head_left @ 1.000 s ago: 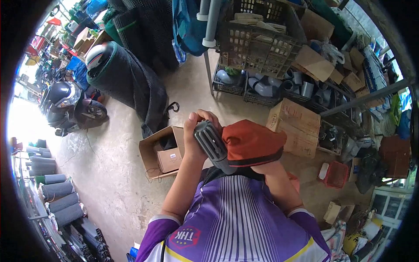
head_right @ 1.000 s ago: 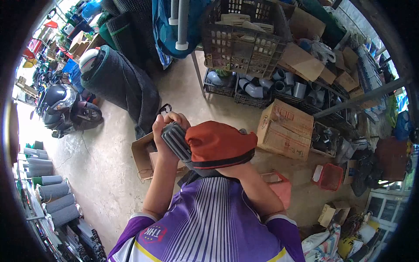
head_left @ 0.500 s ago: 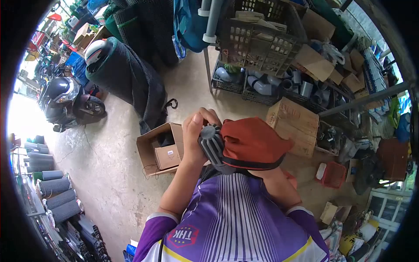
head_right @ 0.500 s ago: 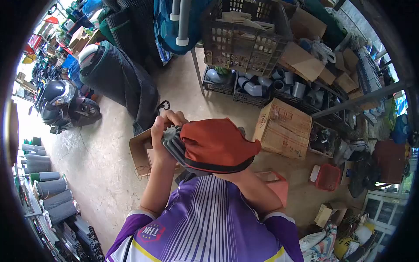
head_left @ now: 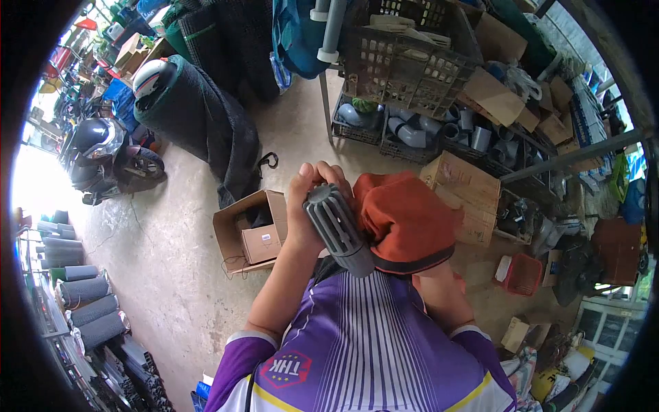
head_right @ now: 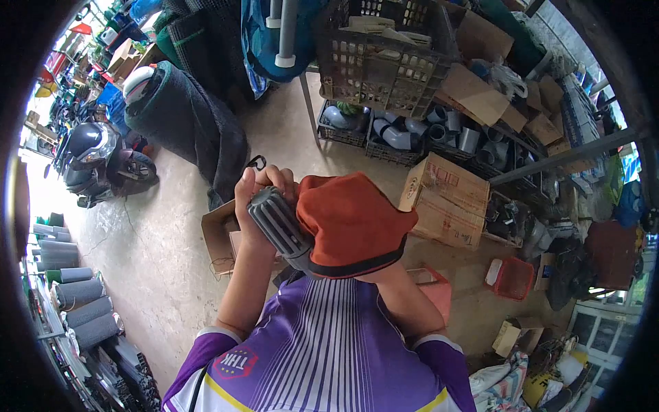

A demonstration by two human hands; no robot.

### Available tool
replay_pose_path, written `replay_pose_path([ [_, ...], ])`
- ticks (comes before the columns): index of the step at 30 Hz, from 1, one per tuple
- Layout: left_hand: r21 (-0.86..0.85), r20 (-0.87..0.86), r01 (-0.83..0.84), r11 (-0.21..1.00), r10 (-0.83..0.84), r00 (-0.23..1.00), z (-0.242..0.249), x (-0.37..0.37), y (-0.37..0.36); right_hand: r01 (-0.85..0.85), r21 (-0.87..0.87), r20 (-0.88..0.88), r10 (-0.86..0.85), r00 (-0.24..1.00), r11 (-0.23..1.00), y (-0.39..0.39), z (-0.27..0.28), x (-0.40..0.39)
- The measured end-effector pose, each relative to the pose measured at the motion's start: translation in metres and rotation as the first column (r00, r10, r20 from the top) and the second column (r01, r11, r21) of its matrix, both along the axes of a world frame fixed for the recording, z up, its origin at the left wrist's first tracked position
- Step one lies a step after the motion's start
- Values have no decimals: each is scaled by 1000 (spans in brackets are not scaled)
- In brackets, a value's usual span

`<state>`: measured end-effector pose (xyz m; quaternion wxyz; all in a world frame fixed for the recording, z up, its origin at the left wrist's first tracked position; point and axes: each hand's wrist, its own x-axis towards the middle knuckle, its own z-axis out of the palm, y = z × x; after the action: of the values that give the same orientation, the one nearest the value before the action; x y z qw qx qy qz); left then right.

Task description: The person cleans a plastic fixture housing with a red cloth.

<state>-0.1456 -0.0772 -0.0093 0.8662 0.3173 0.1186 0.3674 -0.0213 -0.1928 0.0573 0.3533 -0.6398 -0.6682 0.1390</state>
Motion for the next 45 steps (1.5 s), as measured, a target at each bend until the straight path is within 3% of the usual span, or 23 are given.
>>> replay_pose_path([
  [1, 1, -2, -1, 1000, 1, 1000, 1, 0, 0, -8, -108, 172, 26, 985, 994, 2, 10, 3],
  [4, -6, 2, 9, 1000, -9, 1000, 5, -1, -2, 48, 253, 262, -116, 958, 966, 8, -3, 2],
  [6, 2, 11, 12, 1000, -12, 1000, 5, -1, -2, 81, 190, 339, -143, 930, 978, 10, -26, 3],
  [8, 20, 19, 9, 1000, -9, 1000, 3, -1, -1, 102, 115, 211, -124, 970, 988, 9, -46, 5],
  [10, 54, 51, -10, 998, 7, 999, 0, 0, -2, 82, 29, -140, -77, 987, 996, -7, -65, 9],
  [12, 120, 96, -15, 993, 3, 995, 1, -1, -2, 36, -42, -477, -52, 877, 998, -21, -72, 11],
  [15, 252, 245, 6, 968, -70, 967, 3, -3, 1, 199, 52, -745, -95, 660, 979, -14, -48, -3],
  [18, 190, 420, 42, 981, -120, 899, 6, -2, -3, 384, 66, -707, -228, 670, 921, -10, -37, -10],
  [21, 160, 490, 102, 982, -168, 855, 1, -2, 0, 285, 90, -543, -193, 817, 954, -9, -23, -12],
  [24, 111, 519, 143, 983, -180, 835, 1, -5, 1, 128, 87, -238, -104, 966, 988, -1, 0, -8],
  [29, 75, 549, 135, 988, -154, 822, -3, -5, 4, 57, 59, 87, -62, 994, 997, 8, 22, -16],
  [32, 94, 503, 114, 989, -146, 852, -5, -7, 11, 46, 66, 131, -54, 990, 997, 13, 19, -15],
  [33, 82, 458, 96, 992, -123, 881, -5, -10, 12, 43, 71, 105, -51, 993, 997, 13, 15, -13],
  [36, 270, 244, -11, 963, -57, 968, 3, -15, 19, 24, 86, -22, -23, 1000, 996, 12, 4, -8],
  [37, 289, 251, -53, 956, -22, 968, 3, -15, 19, 6, 82, -121, 4, 993, 997, 11, 0, -5],
  [39, 453, 180, -57, 890, -29, 983, 4, -22, 30, -51, 77, -416, 78, 906, 996, 7, -9, 1],
  [40, 530, 142, -55, 846, -25, 990, 5, -23, 33, -92, 95, -604, 131, 786, 991, 4, -15, 3],
  [41, 449, 138, -76, 890, 15, 990, 8, -24, 30, -129, 133, -775, 184, 604, 983, 0, -20, 5],
  [42, 473, 94, -66, 878, 24, 995, 10, -25, 29, -148, 190, -897, 233, 376, 971, -1, -27, 7],
  [43, 497, 49, -57, 866, 37, 998, 12, -27, 28, -139, 233, -941, 259, 218, 963, -4, -35, 8],
  [45, 487, 5, -51, 872, 56, 998, 12, -29, 26, -84, 216, -969, 224, 106, 973, -8, -43, 9],
])
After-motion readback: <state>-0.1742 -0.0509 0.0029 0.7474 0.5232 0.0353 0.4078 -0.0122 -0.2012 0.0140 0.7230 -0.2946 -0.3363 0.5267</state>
